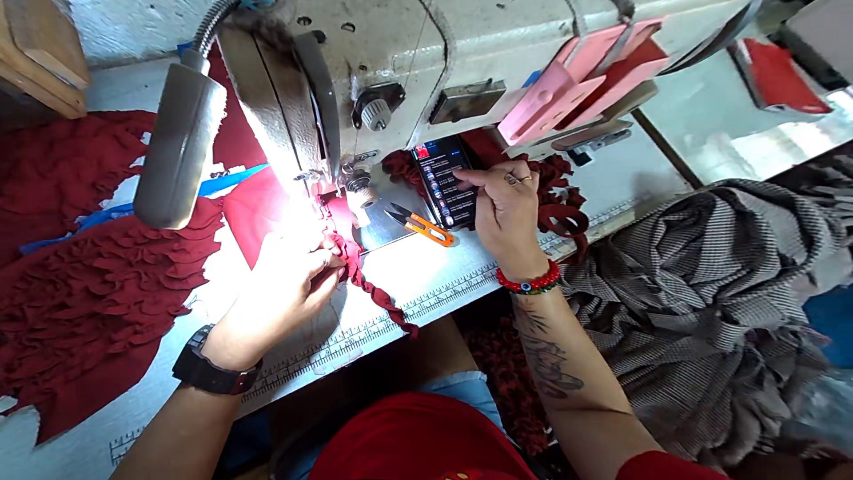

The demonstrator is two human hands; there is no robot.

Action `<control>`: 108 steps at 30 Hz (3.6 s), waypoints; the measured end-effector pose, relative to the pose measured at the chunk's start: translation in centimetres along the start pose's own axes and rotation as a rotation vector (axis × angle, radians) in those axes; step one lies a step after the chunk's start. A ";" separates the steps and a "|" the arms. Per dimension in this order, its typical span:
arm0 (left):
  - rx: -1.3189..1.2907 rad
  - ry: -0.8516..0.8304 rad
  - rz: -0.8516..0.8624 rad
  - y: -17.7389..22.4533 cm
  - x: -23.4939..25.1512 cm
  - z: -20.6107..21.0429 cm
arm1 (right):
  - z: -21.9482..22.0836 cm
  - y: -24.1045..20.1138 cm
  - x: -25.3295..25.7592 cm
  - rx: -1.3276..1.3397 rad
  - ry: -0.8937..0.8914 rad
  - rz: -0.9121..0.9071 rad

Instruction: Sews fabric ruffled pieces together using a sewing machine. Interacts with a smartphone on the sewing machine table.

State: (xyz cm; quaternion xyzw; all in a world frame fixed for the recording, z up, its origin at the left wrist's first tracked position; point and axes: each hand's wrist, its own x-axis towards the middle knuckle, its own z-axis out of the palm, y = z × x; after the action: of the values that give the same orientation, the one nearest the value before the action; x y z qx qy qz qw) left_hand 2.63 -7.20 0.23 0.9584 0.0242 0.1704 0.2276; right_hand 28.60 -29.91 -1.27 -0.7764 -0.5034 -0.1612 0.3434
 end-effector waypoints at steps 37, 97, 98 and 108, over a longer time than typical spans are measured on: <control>-0.005 -0.002 -0.003 0.0 0.0 0.0 | 0.0 -0.1 0.1 0.006 -0.004 -0.017; -0.016 -0.003 -0.014 0.3 0.0 -0.1 | -0.1 -0.2 -0.2 0.048 0.034 0.060; -0.017 -0.002 -0.013 0.2 0.0 -0.1 | -0.2 -0.2 -0.2 0.044 0.029 0.058; -0.017 0.000 -0.002 0.1 0.0 0.0 | -0.2 -0.5 0.0 0.037 0.005 0.054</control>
State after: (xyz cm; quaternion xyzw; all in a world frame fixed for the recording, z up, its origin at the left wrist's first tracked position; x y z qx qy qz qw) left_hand 2.57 -7.31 0.31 0.9564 0.0237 0.1702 0.2360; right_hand 28.21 -29.91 -0.93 -0.7829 -0.4843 -0.1444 0.3629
